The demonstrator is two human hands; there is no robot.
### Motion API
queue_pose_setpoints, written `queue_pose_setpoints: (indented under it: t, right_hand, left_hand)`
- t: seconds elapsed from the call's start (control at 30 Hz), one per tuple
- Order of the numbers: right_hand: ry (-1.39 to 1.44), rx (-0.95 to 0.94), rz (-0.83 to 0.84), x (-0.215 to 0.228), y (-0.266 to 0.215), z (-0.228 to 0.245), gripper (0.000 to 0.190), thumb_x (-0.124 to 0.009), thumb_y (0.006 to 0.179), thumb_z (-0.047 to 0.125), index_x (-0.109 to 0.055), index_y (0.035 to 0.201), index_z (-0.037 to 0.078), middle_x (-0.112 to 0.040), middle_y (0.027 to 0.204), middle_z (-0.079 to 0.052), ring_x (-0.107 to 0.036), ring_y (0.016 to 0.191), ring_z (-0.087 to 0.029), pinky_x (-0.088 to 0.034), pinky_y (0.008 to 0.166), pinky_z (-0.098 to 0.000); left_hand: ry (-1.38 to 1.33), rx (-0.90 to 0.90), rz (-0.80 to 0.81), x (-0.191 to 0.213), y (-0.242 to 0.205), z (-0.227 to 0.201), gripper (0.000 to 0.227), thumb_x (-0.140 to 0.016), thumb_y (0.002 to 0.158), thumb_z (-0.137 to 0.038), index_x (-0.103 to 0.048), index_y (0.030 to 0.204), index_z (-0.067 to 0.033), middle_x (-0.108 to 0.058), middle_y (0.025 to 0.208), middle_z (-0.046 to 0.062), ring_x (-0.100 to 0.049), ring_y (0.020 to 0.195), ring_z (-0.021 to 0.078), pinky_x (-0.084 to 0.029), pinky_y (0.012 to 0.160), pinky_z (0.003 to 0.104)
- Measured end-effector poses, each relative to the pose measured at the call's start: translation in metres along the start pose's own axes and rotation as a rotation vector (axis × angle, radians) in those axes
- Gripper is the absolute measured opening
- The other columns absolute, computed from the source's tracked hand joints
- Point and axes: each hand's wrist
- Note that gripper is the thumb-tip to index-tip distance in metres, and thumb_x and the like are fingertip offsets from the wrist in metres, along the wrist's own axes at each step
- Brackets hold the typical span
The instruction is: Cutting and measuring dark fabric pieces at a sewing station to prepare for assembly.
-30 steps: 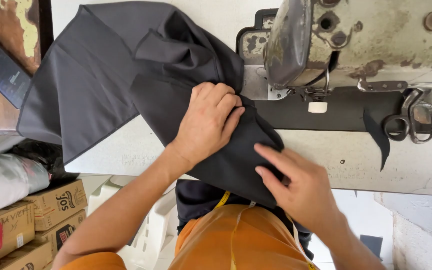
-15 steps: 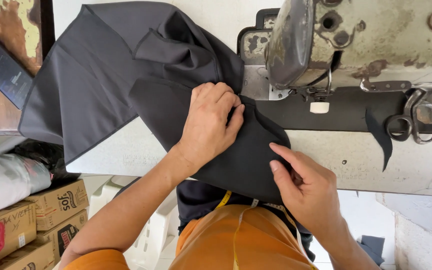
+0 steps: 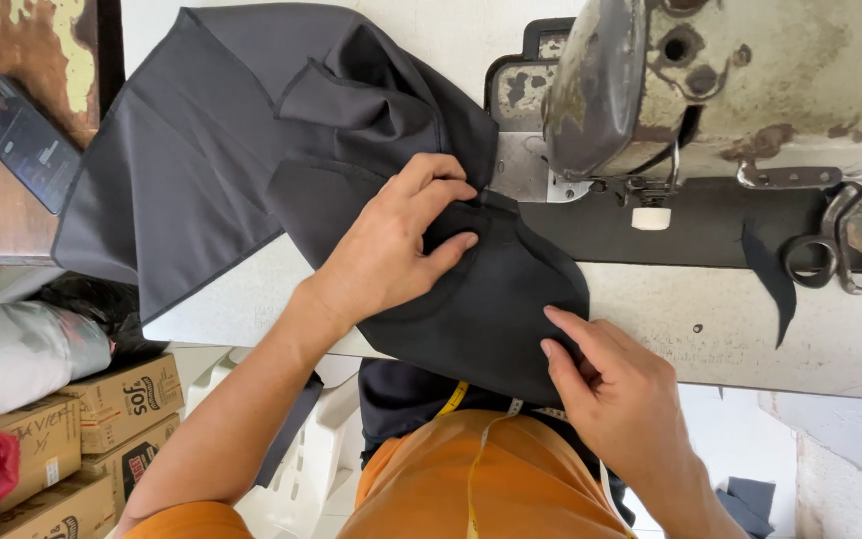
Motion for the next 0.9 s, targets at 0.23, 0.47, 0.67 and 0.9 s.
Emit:
queue_pose_setpoints:
  t: [0.23,0.47,0.67,0.9]
  right_hand:
    - [0.018,0.009,-0.016,0.0,-0.001,0.001,0.029,-0.07,0.094,0.008,-0.073,0.122,0.007,-0.062,0.069,0.002,-0.051,0.053,-0.011,-0.049,0.053,-0.0257]
    - [0.053,0.011,-0.019,0.0,0.0,0.0,0.029,-0.07,0.093,0.009,-0.073,0.122,0.006,-0.066,0.071,0.001,-0.053,0.054,-0.011,-0.049,0.054,-0.0256]
    - [0.152,-0.057,0.011,0.006,-0.001,0.0,0.032,-0.069,0.093,0.011,-0.072,0.125,0.007,-0.067,0.071,0.001,-0.054,0.052,-0.009,-0.051,0.053,-0.0228]
    - [0.182,-0.036,-0.025,0.006,-0.002,-0.004,0.029,-0.067,0.093,0.005,-0.072,0.122,0.005,-0.067,0.071,0.0,-0.056,0.053,-0.009,-0.05,0.052,-0.0215]
  left_hand:
    - [-0.017,0.05,0.054,0.001,0.001,0.003,0.031,-0.078,0.093,-0.014,-0.064,0.116,-0.0005,-0.05,0.13,0.011,-0.061,0.099,0.028,-0.051,0.089,0.041]
    - [0.059,-0.041,-0.007,-0.01,0.009,0.006,0.016,-0.078,0.091,-0.007,-0.062,0.094,-0.0055,-0.054,0.107,0.007,-0.059,0.093,0.0241,-0.045,0.094,0.041]
    - [0.07,0.026,-0.081,-0.013,0.017,0.006,0.01,-0.07,0.096,-0.007,-0.06,0.098,-0.0034,-0.061,0.096,0.005,-0.061,0.086,0.0251,-0.048,0.083,0.039]
    - [0.11,0.023,-0.072,-0.016,0.019,0.006,0.011,-0.072,0.096,-0.008,-0.063,0.1,-0.0026,-0.061,0.1,0.005,-0.062,0.088,0.0241,-0.049,0.085,0.038]
Point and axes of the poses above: each hand's wrist, its own y-axis towards the middle knuckle, its own x-axis out of the back of the hand, z = x × y
